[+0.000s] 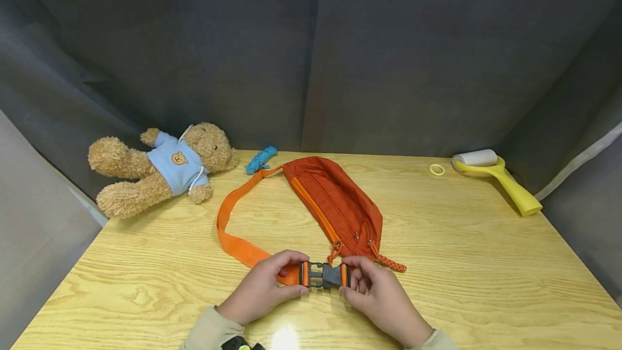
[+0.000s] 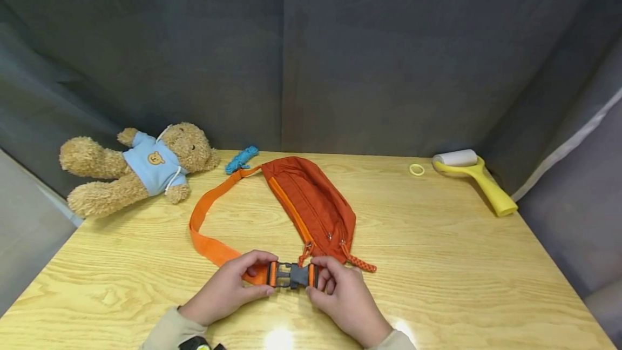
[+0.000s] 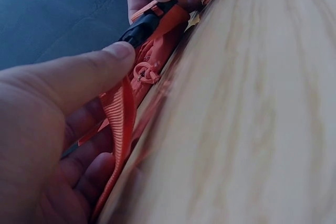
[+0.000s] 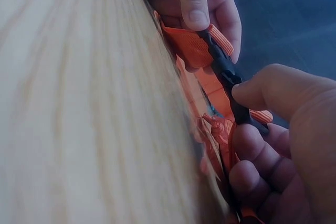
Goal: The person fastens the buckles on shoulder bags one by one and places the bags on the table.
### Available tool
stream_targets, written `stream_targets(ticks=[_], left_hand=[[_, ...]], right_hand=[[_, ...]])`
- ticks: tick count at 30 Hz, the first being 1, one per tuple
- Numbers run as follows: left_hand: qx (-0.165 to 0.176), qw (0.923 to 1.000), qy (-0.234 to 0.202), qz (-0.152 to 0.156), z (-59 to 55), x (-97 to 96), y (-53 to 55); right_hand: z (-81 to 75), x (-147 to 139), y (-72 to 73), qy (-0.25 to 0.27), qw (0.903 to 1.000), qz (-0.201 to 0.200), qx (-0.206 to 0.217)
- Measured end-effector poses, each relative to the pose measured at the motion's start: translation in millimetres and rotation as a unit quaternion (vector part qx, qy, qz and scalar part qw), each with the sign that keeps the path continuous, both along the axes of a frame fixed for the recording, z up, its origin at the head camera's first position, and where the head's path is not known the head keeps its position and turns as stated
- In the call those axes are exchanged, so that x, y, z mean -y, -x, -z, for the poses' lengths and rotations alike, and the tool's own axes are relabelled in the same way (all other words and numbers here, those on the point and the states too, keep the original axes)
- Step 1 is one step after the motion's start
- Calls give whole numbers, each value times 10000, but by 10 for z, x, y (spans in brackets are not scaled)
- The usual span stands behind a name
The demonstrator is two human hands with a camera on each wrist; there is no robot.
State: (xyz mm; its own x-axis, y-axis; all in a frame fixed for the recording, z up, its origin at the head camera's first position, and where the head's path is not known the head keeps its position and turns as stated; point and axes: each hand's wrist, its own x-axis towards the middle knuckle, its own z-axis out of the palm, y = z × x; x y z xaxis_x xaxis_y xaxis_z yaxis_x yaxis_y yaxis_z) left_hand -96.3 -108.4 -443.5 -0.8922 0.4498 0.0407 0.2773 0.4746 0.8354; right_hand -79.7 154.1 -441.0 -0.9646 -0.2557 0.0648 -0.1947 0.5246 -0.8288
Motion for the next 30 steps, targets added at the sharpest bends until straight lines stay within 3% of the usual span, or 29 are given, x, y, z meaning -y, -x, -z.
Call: stream_targets(ticks=[23, 30], left_hand=[[48, 10000, 20, 40, -10, -13, -6], [69, 9999, -46, 65, -7, -20, -2]], right_hand=[[-16, 21, -14, 36, 10000, -46, -68], [1, 22, -24, 157, 9994, -114, -288]])
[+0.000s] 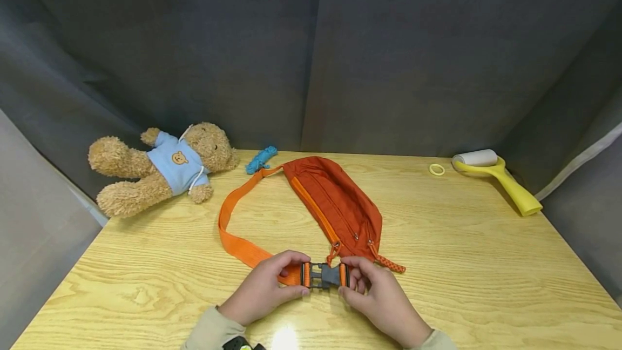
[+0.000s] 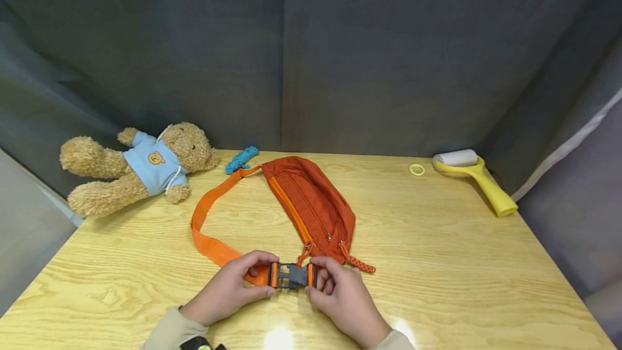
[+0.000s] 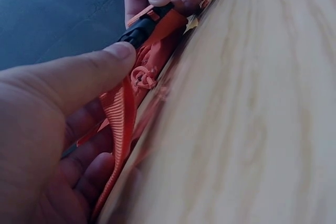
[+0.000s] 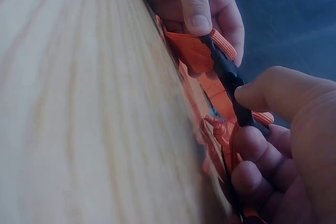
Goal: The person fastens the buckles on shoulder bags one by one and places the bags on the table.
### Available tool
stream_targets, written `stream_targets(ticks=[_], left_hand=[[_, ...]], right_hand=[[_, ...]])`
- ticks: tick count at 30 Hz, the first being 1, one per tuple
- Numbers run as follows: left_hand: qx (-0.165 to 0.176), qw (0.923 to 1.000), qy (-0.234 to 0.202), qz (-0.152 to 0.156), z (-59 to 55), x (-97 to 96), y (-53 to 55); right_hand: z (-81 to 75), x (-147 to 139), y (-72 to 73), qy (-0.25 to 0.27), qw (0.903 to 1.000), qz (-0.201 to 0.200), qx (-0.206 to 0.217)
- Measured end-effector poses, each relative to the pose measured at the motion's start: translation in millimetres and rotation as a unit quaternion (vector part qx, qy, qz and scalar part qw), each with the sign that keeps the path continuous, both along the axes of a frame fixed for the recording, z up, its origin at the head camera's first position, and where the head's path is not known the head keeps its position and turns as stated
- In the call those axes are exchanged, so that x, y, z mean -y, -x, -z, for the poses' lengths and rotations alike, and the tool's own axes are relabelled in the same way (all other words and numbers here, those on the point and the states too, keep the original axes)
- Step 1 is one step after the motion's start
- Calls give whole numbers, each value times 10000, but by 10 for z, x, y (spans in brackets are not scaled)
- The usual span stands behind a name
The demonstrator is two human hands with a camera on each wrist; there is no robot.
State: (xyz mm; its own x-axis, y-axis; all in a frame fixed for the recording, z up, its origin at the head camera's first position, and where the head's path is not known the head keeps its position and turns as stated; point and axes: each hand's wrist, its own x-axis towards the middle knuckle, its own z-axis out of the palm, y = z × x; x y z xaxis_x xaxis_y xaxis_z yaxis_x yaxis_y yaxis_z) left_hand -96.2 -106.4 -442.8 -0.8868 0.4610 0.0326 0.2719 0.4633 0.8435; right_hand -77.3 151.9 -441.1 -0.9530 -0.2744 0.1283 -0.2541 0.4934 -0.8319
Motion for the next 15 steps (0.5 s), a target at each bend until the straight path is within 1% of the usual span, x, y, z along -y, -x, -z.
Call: stream_targets(ticks=[5, 9, 15], left_hand=[[33, 9999, -97, 49, 25, -21, 0], [32, 10000, -79, 37, 23, -29, -4], [30, 10000, -34, 35, 25, -30, -3]], right_hand=[[4, 6, 6, -57, 10000, 54, -14], [-7, 13, 4, -109, 9999, 58, 31], [-15, 5, -12, 37, 10000, -51, 21]])
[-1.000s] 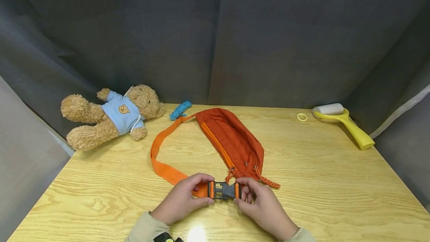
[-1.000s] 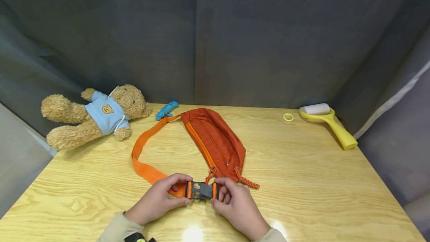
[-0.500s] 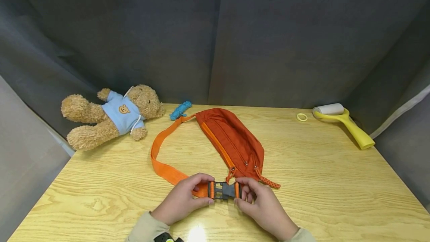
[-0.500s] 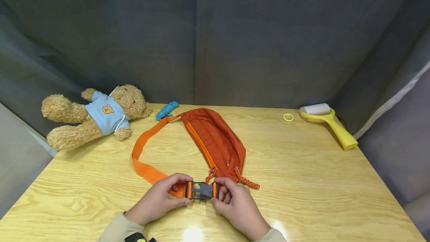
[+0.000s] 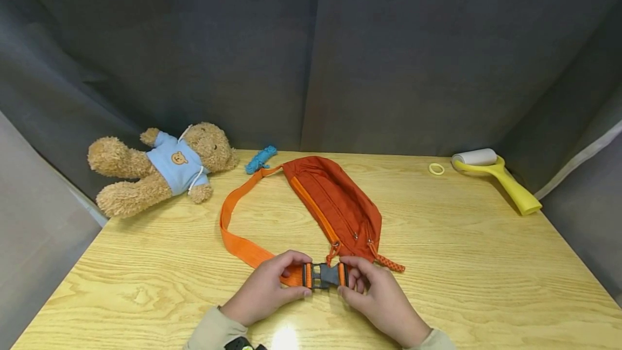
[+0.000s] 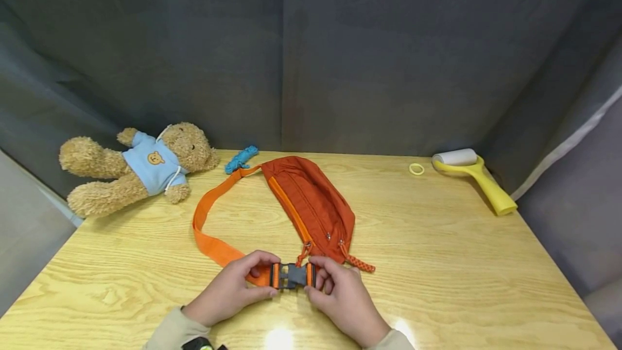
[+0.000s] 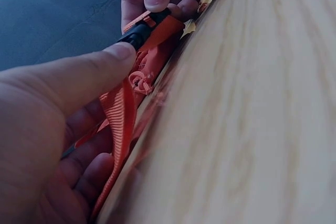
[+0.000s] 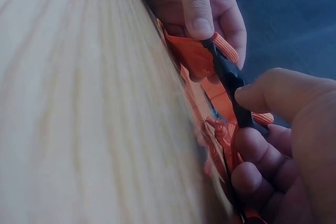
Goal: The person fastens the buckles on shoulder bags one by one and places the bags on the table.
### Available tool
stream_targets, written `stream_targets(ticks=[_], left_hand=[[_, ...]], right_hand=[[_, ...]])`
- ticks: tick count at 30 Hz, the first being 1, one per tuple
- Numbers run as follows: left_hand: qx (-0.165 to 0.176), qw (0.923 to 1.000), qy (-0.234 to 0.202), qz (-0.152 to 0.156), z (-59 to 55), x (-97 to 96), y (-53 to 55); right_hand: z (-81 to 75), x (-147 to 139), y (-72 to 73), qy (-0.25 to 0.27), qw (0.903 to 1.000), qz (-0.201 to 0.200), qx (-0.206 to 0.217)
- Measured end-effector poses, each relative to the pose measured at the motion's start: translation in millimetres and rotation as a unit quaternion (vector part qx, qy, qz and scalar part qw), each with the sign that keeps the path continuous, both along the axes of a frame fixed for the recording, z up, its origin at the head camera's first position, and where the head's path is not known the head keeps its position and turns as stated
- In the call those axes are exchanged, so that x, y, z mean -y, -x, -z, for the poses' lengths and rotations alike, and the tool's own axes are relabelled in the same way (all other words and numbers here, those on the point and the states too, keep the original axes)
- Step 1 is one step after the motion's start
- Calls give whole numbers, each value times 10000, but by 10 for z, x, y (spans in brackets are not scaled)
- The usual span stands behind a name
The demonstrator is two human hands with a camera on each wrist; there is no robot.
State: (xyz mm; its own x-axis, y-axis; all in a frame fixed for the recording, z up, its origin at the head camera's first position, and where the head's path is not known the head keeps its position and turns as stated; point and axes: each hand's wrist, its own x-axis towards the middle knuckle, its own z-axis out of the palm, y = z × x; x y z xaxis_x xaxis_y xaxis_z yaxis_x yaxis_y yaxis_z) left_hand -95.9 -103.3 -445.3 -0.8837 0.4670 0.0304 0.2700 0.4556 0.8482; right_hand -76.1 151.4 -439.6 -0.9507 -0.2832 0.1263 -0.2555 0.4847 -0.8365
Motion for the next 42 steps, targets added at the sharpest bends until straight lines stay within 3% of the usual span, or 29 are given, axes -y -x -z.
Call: stream_targets(ticks=[22, 42], left_hand=[[127, 9999, 34, -20, -4, 1, -1], [-65, 10000, 16, 7, 7, -7, 3]], right_hand=[[14, -7, 3, -53, 10000, -82, 2], [12, -9, 10, -41, 10000, -43, 30]])
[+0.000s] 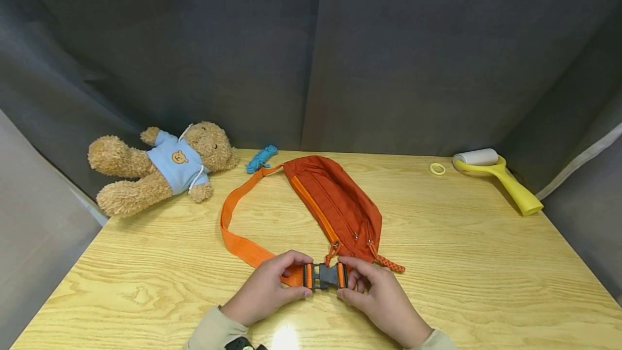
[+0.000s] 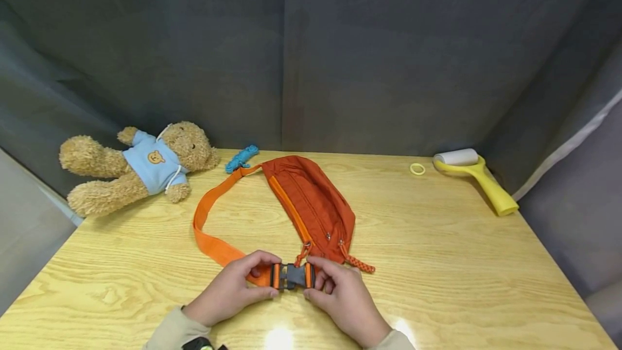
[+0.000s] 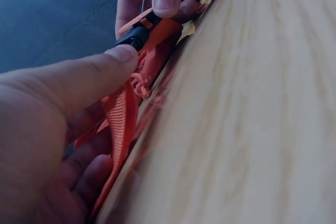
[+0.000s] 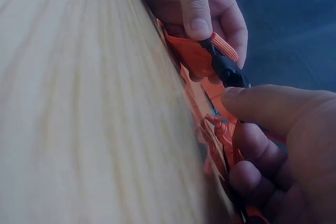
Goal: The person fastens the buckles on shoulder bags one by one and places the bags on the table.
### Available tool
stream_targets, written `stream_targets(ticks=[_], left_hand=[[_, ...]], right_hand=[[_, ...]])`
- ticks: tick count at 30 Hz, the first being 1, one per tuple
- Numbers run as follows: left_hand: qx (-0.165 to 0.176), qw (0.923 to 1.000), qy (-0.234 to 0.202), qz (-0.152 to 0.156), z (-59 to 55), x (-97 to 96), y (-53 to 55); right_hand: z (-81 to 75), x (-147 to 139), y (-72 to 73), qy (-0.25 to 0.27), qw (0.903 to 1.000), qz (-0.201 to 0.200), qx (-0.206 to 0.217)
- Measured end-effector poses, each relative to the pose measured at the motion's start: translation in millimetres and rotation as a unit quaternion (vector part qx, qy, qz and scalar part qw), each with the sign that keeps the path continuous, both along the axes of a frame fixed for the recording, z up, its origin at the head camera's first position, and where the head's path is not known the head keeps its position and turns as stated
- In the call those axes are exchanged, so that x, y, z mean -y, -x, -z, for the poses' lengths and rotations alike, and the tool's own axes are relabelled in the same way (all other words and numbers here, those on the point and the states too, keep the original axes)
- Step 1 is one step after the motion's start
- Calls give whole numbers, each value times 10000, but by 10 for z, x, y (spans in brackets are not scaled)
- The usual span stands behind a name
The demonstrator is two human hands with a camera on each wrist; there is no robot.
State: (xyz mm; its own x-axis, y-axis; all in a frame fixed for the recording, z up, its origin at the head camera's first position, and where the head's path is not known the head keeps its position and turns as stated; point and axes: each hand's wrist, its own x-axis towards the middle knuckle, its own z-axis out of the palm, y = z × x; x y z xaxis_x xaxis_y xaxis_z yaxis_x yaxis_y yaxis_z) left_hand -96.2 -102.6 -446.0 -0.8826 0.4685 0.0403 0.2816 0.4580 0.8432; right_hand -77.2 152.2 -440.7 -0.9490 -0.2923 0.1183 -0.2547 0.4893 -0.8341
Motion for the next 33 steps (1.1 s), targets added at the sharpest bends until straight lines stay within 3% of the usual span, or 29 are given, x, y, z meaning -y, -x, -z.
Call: stream_targets(ticks=[33], left_hand=[[-40, 9999, 52, -112, 9, -15, -10]], right_hand=[[21, -9, -4, 2, 9999, -60, -100]])
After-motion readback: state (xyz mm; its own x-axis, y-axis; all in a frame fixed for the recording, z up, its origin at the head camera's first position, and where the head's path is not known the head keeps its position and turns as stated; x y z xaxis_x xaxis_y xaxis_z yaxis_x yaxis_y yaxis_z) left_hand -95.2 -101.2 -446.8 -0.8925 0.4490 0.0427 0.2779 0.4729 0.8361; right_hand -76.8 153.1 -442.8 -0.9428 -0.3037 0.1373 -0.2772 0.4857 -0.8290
